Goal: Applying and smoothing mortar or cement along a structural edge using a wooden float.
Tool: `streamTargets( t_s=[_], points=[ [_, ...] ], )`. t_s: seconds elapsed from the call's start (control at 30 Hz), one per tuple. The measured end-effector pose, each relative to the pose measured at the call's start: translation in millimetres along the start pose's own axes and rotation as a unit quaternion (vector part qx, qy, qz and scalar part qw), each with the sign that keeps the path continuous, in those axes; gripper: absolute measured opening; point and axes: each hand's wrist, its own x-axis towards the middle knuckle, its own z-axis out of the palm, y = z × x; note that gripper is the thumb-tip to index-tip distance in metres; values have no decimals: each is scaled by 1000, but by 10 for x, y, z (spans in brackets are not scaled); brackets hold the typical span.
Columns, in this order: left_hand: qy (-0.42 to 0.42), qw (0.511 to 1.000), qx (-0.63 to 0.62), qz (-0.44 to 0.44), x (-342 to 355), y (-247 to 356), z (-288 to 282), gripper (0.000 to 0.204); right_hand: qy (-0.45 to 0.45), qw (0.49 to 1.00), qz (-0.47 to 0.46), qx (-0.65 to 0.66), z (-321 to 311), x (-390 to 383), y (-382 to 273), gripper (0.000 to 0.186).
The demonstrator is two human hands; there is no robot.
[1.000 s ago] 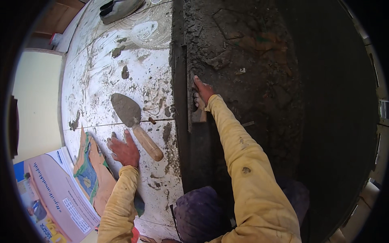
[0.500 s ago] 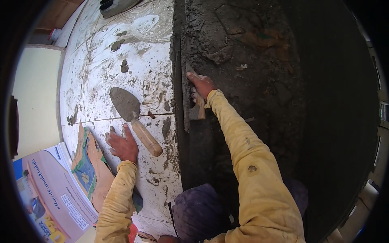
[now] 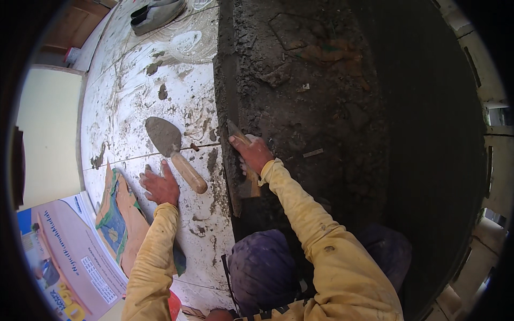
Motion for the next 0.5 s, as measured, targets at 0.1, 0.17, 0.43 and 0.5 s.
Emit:
streamTargets(
  t_s=[0.1,0.17,0.43,0.5],
  points=[
    [-11,1000,-4,-3,5,-16,-31,78,43,986,-123,-105,29,-340,303,46],
    [-3,1000,-2,-4,27,-88,-45,79,28,997,-76,-21,43,-536,330,51],
    [3,1000,-7,4,-19,-2,-22,78,63,989,24,134,-596,625,146,51],
    [7,1000,-12,7,7,-45,-46,78,66,991,14,114,-583,1008,-135,49]
  ],
)
